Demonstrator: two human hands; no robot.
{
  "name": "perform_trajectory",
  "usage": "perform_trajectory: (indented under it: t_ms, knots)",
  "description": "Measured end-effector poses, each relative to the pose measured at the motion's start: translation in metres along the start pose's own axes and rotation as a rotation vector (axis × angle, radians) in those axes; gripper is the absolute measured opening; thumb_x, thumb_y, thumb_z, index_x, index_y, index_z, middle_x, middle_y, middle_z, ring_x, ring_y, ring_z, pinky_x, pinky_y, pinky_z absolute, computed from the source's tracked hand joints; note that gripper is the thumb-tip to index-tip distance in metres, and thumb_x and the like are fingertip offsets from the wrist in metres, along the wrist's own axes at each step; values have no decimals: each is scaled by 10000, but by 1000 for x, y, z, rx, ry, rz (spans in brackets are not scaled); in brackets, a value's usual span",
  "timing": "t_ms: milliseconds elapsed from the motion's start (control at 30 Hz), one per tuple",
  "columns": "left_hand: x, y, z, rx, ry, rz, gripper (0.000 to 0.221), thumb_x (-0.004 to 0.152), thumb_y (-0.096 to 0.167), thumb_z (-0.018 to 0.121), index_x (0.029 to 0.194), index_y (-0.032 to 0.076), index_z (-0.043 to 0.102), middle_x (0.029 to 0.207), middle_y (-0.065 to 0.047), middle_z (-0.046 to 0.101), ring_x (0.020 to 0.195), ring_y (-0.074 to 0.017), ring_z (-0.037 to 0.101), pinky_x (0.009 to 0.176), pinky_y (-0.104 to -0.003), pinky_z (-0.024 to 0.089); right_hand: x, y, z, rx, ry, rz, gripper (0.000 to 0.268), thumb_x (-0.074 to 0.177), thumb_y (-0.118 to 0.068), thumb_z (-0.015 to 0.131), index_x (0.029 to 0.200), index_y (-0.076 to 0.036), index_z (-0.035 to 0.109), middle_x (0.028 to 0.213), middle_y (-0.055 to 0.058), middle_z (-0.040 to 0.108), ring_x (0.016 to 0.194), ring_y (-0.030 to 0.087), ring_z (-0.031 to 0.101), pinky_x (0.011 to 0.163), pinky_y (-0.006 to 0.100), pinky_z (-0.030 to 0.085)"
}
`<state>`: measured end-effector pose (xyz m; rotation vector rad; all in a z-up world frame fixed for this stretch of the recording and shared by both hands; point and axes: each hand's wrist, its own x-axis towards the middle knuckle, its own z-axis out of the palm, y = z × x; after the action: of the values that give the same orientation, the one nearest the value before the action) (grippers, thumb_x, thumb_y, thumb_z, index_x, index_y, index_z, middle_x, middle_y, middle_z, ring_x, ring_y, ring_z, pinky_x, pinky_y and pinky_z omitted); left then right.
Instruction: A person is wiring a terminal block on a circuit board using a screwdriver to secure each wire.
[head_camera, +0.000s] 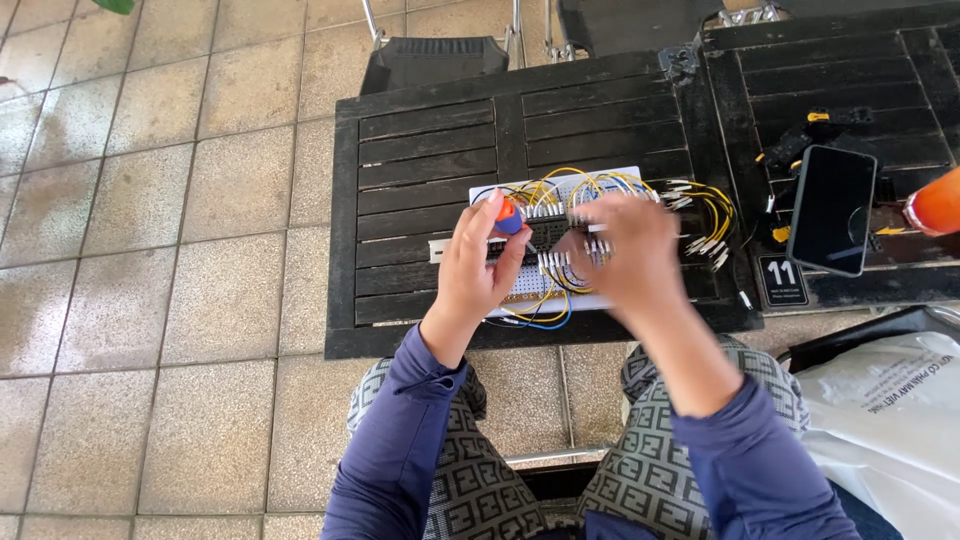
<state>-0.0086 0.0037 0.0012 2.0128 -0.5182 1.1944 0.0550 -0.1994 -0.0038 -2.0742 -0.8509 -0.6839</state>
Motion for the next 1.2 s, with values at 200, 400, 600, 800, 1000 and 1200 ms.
perform_trajectory:
  t_ms: [200,400,600,800,1000,1200]
  knots:
    - [-9,-9,-1,-71,22,-15,602,945,-23,682,1470,-85,395,1139,-248,611,879,-320,735,679,-334,644,-28,-26,16,-81,-560,229,945,786,-601,809,1601,-283,450,1645,265,332,1551,539,150,1165,713,-70]
    - [-3,-7,-3,-142,24,-27,602,955,-48,652,1481,-97,364,1144,-262,592,928,-338,708,706,-351,648,-31,-9,27,-106,-462,143,848,825,-693,693,1561,-309,518,1578,222,466,1535,483,290,1192,699,4]
    - [2,-5,3,-212,25,-49,598,982,-52,603,1504,-79,312,1177,-257,571,1014,-335,703,766,-360,653,-32,6,45,-147,-380,92,687,960,-641,644,1569,-353,515,1569,190,483,1519,460,330,1178,710,39]
    - [6,-13,10,-161,-5,-100,609,998,-28,608,1531,-64,314,1200,-226,572,1009,-312,697,779,-354,650,-31,16,57,-119,-390,100,680,939,-609,690,1551,-351,543,1581,194,480,1520,434,353,1167,719,7]
    - [33,2,3,-196,-103,-114,572,1030,3,583,1548,-46,346,1240,-228,592,1046,-309,690,817,-384,640,-26,17,59,-151,-419,79,509,913,-500,736,1361,-262,694,1490,219,547,1429,396,446,1146,685,119]
    - [67,26,1,-81,-268,-48,541,978,1,622,1495,43,469,1256,-188,621,1048,-385,704,830,-447,639,-39,31,89,-188,-112,-67,433,772,-346,882,1080,-131,667,1356,194,574,1157,337,534,895,475,302]
